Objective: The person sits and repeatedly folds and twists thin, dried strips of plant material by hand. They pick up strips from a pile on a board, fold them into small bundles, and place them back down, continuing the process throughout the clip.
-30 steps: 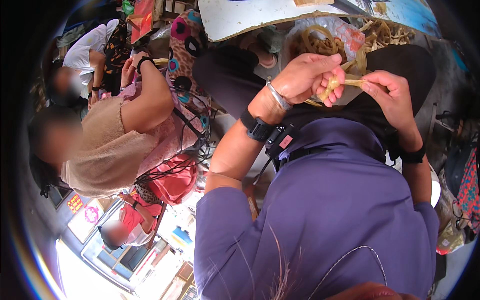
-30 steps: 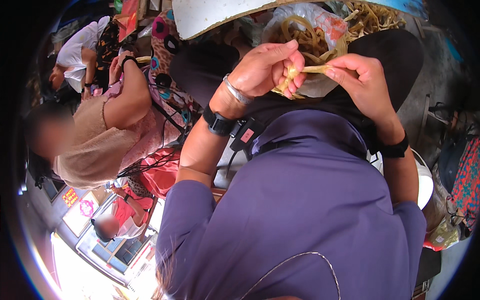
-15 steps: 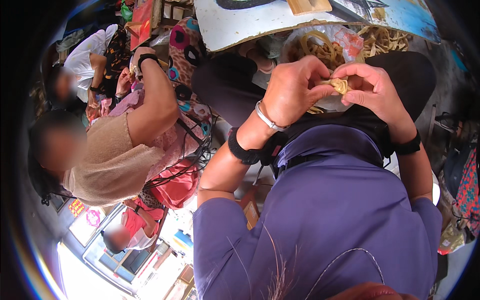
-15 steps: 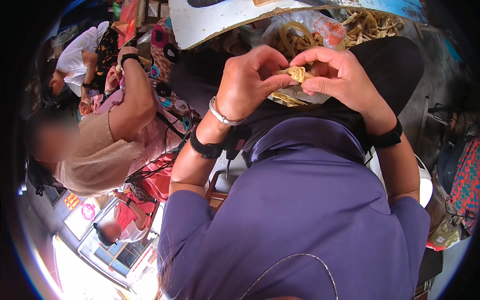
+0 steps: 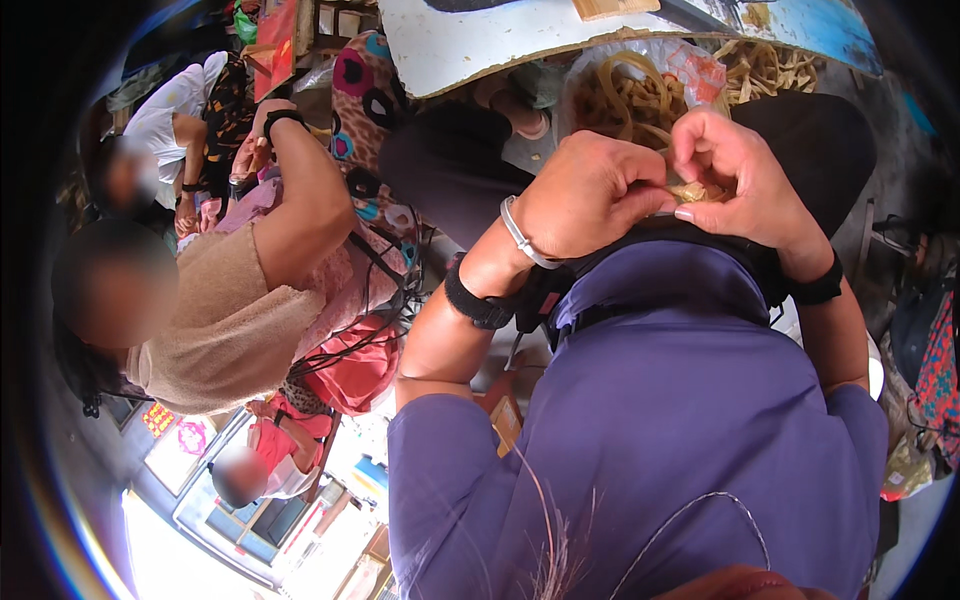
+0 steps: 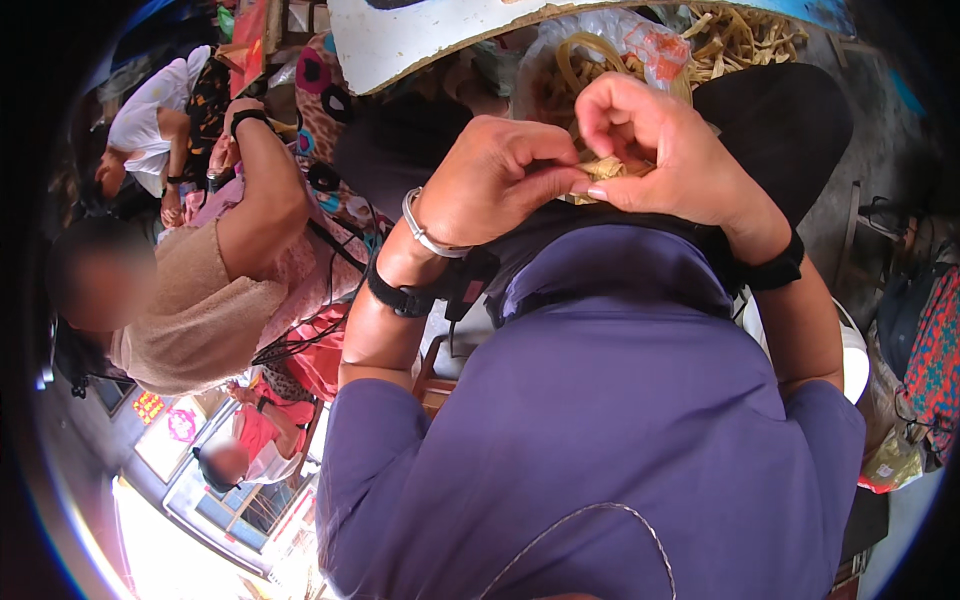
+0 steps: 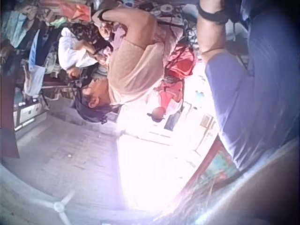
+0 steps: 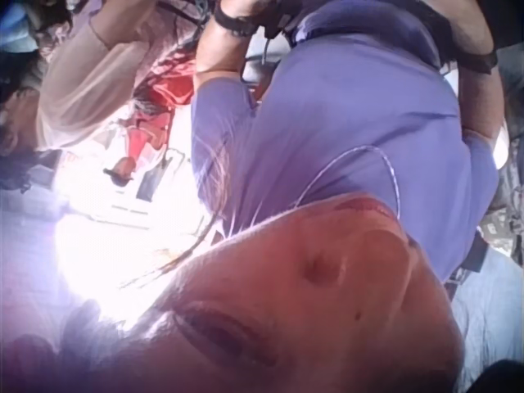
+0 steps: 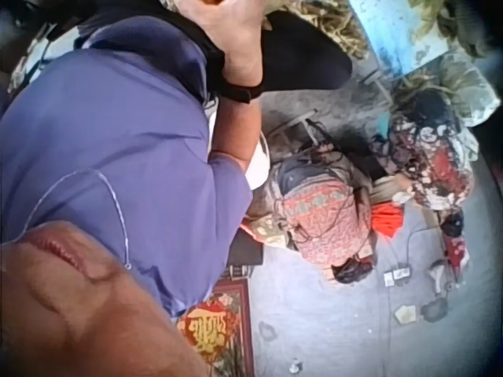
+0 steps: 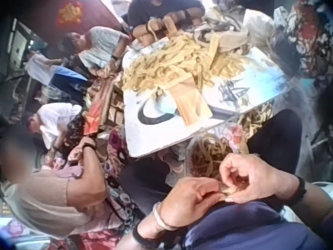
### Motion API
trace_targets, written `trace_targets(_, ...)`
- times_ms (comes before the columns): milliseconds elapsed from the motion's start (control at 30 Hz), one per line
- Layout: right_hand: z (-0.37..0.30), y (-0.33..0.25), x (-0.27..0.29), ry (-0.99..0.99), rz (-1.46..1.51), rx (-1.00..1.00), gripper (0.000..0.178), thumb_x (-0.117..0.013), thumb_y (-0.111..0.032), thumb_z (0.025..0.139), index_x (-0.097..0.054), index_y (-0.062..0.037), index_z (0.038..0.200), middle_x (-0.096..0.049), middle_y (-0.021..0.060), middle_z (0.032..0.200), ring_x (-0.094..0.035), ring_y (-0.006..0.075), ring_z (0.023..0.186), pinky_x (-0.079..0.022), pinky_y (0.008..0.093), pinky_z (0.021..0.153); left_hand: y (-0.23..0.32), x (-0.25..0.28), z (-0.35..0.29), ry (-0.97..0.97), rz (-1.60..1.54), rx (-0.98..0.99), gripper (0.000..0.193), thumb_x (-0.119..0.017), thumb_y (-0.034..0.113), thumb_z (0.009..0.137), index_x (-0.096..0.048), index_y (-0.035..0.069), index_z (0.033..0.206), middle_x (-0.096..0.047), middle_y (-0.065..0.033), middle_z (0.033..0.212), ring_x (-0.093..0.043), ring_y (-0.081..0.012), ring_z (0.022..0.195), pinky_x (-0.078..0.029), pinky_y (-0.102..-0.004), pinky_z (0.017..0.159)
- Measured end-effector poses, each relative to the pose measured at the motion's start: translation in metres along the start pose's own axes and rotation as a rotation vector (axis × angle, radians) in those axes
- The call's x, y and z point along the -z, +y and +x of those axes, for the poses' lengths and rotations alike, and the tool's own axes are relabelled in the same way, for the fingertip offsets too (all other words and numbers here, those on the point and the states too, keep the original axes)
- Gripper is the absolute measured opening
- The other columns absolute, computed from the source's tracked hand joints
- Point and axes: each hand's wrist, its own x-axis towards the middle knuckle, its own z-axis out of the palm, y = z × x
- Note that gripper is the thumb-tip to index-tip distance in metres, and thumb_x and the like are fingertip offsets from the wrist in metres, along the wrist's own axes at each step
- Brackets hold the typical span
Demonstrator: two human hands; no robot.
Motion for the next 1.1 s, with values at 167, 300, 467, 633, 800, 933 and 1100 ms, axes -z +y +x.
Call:
trace_targets(167, -0.010, 0.005, 0.011, 0.183, -0.153, -0.001, 0.038, -0.072, 0.002, 0.072, -0.060, -0.0016, 0.108, -0.055, -0.0004, 0.091, -0.053, 0.0034, 0.076, -0.043, 0.0169, 0.064, -0.011, -0.002, -0.006, -0.044, -0.457, 0.323, 0.017, -0.064, 0.018, 0.092, -0.066, 0.002, 0.085, -0.066, -0.0026, 0.072, -0.063, -0.0093, 0.063, -0.048, -0.0212, 0.053)
trace_targets(300, -0.013, 0.016, 0.033, 0.229, -0.212, 0.013, 0.015, -0.069, -0.001, 0.083, -0.069, 0.0031, 0.098, -0.066, 0.0060, 0.088, -0.059, 0.0078, 0.066, -0.046, 0.0200, 0.060, -0.038, 0.002, 0.006, 0.113, -0.796, 0.355, 0.026, -0.059, 0.024, 0.096, -0.064, 0.000, 0.106, -0.069, -0.0084, 0.089, -0.067, -0.0147, 0.072, -0.055, -0.0230, 0.062)
trace_targets(467, 0.008, 0.007, 0.033, 0.255, -0.207, 0.059, 0.018, -0.071, -0.001, 0.082, -0.069, 0.0030, 0.099, -0.065, 0.0046, 0.085, -0.058, 0.0068, 0.068, -0.046, 0.0198, 0.060, -0.027, 0.003, 0.028, 0.169, -0.942, 0.255, 0.022, -0.069, 0.008, 0.087, -0.063, -0.004, 0.105, -0.069, -0.0124, 0.085, -0.068, -0.0182, 0.069, -0.057, -0.0258, 0.063)
trace_targets(633, 0.027, -0.010, 0.041, 0.450, -0.773, 0.504, 0.037, -0.076, 0.001, 0.072, -0.070, -0.0078, 0.107, -0.064, 0.0052, 0.082, -0.058, 0.0130, 0.066, -0.048, 0.0266, 0.061, -0.035, 0.026, 0.044, 0.434, -0.951, 0.300, 0.013, -0.064, 0.007, 0.090, -0.065, -0.002, 0.099, -0.068, -0.0125, 0.076, -0.064, -0.0160, 0.057, -0.054, -0.0255, 0.053)
trace_targets(800, 0.070, -0.036, 0.069, 0.444, -1.115, 0.611, 0.018, -0.070, -0.011, 0.083, -0.070, -0.0069, 0.101, -0.051, 0.0080, 0.069, -0.052, 0.0246, 0.058, -0.043, 0.0342, 0.056, -0.046, 0.069, 0.068, 0.494, -0.951, 0.231, 0.016, -0.067, 0.012, 0.089, -0.067, -0.002, 0.097, -0.068, -0.0119, 0.076, -0.065, -0.0161, 0.059, -0.055, -0.0257, 0.053)
trace_targets(933, 0.104, -0.033, 0.089, 0.395, -0.998, 0.416, 0.018, -0.060, -0.014, 0.092, -0.065, 0.0030, 0.094, -0.062, 0.0108, 0.079, -0.056, 0.0226, 0.066, -0.046, 0.0306, 0.063, -0.059, 0.085, 0.080, 0.541, -0.963, 0.241, 0.017, -0.068, 0.012, 0.088, -0.067, -0.003, 0.096, -0.069, -0.0120, 0.077, -0.066, -0.0170, 0.059, -0.056, -0.0261, 0.053)
trace_targets(1100, 0.131, -0.025, 0.103, 0.376, -0.781, 0.397, 0.027, -0.062, -0.026, 0.092, -0.068, 0.0003, 0.089, -0.057, 0.0111, 0.064, -0.045, 0.0169, 0.053, -0.038, 0.0307, 0.053, -0.073, 0.093, 0.090, 0.546, -0.957, 0.287, 0.018, -0.064, 0.011, 0.090, -0.065, -0.003, 0.102, -0.069, -0.0152, 0.081, -0.065, -0.0188, 0.061, -0.055, -0.0279, 0.054)
